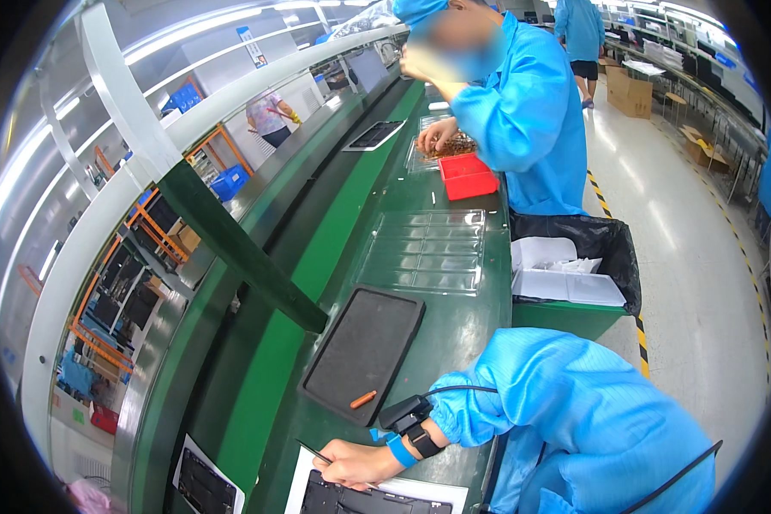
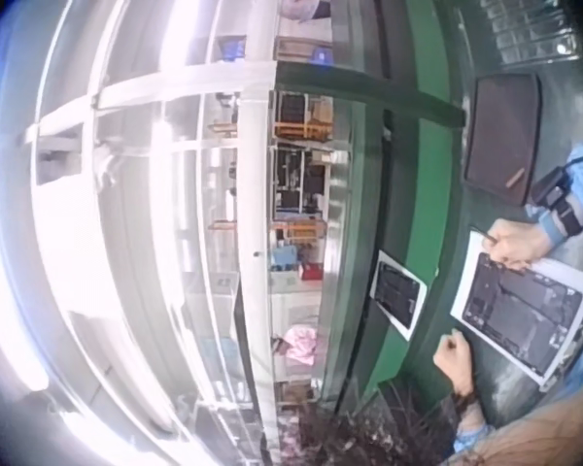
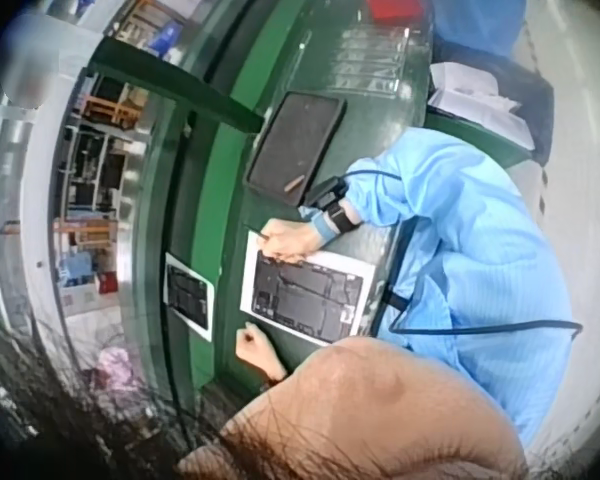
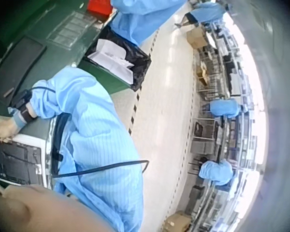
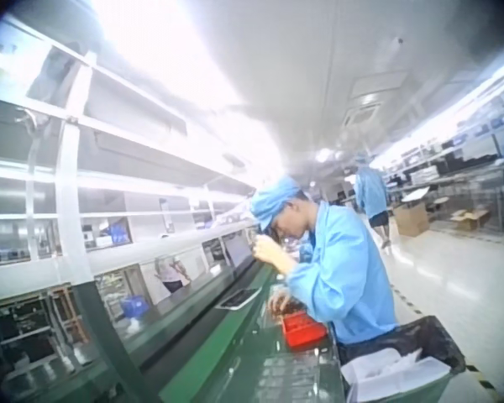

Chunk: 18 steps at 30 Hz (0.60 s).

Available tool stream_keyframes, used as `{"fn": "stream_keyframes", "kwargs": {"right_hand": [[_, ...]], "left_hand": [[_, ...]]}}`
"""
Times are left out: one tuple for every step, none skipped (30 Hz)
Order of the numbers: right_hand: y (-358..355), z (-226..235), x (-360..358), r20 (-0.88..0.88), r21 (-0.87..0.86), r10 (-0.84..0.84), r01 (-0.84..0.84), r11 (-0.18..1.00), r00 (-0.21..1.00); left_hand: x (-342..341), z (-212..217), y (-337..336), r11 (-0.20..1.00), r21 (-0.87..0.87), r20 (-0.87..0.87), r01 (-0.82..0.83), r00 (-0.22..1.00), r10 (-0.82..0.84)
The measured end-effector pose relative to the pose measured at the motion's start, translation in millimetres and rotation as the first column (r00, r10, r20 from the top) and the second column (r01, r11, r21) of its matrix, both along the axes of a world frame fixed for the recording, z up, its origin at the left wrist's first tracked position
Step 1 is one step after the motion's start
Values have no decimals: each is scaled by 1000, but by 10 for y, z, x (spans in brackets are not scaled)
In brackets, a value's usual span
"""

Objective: The person assembles tablet computers on a conveyor belt by using a pointed tool and their hands to fit and press ribbon cables into tablet housings. They then retrieve flex cables from an overhead shelf and peel protective backing off them by hand.

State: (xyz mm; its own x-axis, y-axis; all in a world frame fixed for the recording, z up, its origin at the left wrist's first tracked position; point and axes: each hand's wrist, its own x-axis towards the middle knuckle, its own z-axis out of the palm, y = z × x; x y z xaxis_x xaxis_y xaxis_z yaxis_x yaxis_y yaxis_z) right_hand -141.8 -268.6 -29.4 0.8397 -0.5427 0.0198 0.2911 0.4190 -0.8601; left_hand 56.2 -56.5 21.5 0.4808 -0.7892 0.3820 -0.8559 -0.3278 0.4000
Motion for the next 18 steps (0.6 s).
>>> {"fn": "stream_keyframes", "kwargs": {"right_hand": [[1, 18, -5, 10, -5, -6, 6, 1000, 1000], [10, 31, -20, 9, -1, -2, 2, 1000, 1000], [20, 42, -32, -1, -24, -3, 3, 1000, 1000], [33, 45, -42, -11, -47, -5, 4, 999, 1000], [36, 55, -43, -11, -46, -2, 2, 999, 1000], [45, 62, -45, -17, -41, -1, 1, 999, 1000], [59, 65, -45, -23, -35, 0, -1, 999, 1000], [58, 60, -40, -22, -35, 2, -2, 999, 1000], [58, 47, -36, -30, -46, 0, -2, 999, 1000], [58, 34, -25, -37, -55, -1, -1, 998, 999], [45, 25, -36, -39, -53, -2, 0, 999, 999], [32, 13, -45, -28, -58, -11, 10, 998, 1000], [16, -2, -58, -16, -62, -21, 20, 998, 1000], [29, 1, -34, -11, -67, -12, 12, 998, 1000], [36, 1, -10, -13, -84, -5, 4, 996, 1000], [45, 9, 13, -15, -101, 3, -4, 995, 1000], [15, 16, -1, -14, -100, 4, -5, 995, 1000], [-18, 34, -34, -30, -105, 33, -36, 994, 999]], "left_hand": [[-5, 16, -10, 1000, 13, 28, -2, 1000, 2], [-30, 22, -2, 1000, 26, 52, -8, 999, 6], [-40, 25, 8, 999, 30, 51, -12, 999, 10], [-41, 30, 16, 1000, 10, 42, 6, 999, -7], [-33, 36, 21, 1000, -14, 35, 25, 999, -24], [-32, 33, 32, 1000, -13, 36, 23, 999, -22], [-33, 29, 45, 1000, -15, 13, 25, 1000, -25], [-25, 25, 49, 999, -19, -9, 28, 1000, -28], [-24, 36, 49, 999, -17, -8, 27, 1000, -27], [-27, 53, 40, 1000, 3, 10, 24, 1000, -24], [-46, 54, 20, 999, 22, 24, 23, 999, -23], [-49, 42, 0, 999, 26, 22, 25, 999, -25], [-45, 24, -30, 999, 17, 25, 34, 999, -35], [-32, 19, 2, 999, -2, 36, 32, 999, -32], [-17, -2, 32, 1000, -8, 41, 24, 999, -24], [2, -32, 62, 1000, -15, 14, 5, 1000, -4], [21, -57, 38, 1000, -15, -18, -7, 1000, 7], [33, -57, 18, 1000, -17, -18, -9, 1000, 9]]}}
